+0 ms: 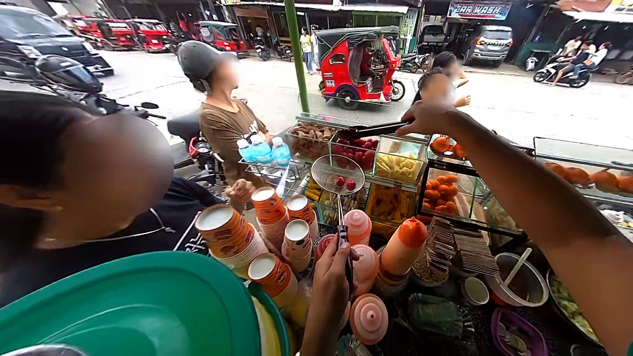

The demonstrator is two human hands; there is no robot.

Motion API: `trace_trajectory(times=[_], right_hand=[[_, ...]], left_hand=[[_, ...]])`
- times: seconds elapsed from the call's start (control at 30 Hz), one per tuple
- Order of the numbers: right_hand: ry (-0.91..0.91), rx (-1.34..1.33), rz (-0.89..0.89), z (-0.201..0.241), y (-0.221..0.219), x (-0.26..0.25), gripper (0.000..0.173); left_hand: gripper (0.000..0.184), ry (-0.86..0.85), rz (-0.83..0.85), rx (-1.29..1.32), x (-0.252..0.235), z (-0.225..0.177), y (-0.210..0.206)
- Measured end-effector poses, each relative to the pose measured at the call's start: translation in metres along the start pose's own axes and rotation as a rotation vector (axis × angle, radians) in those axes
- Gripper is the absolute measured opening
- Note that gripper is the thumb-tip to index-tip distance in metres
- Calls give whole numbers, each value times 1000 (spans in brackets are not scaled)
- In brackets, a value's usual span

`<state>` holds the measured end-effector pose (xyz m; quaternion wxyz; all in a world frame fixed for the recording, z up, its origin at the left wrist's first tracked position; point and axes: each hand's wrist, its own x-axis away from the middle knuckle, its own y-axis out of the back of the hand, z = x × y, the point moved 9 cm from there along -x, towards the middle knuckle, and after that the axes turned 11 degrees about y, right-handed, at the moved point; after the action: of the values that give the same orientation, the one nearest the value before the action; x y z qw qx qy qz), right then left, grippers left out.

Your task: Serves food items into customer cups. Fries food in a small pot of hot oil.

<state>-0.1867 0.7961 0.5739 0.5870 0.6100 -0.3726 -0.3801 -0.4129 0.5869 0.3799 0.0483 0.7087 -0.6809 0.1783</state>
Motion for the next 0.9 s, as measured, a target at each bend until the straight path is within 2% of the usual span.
trace_trajectory(times=[0.1, 0.3, 0.5, 0.67, 0.8, 0.9], right_hand=[[-142, 64, 31, -3, -16, -26, 52], [-120, -76, 58, -6, -54, -69, 49], [-268, -276, 180, -36, -45, -52, 49], [-222, -267, 136, -37, -45, -66, 46], [-200, -462, 68, -45, -26, -44, 39], [-148, -412, 102, -32, -6, -27, 39]], left_hand=[[37, 3, 1, 22, 0, 0, -1], [37, 11, -5, 36, 1, -2, 0], [39, 9, -2, 49, -1, -1, 0], [36, 6, -1, 55, -1, -1, 0], [40, 3, 18, 55, 0, -2, 1], [41, -8, 30, 22, -1, -2, 1]])
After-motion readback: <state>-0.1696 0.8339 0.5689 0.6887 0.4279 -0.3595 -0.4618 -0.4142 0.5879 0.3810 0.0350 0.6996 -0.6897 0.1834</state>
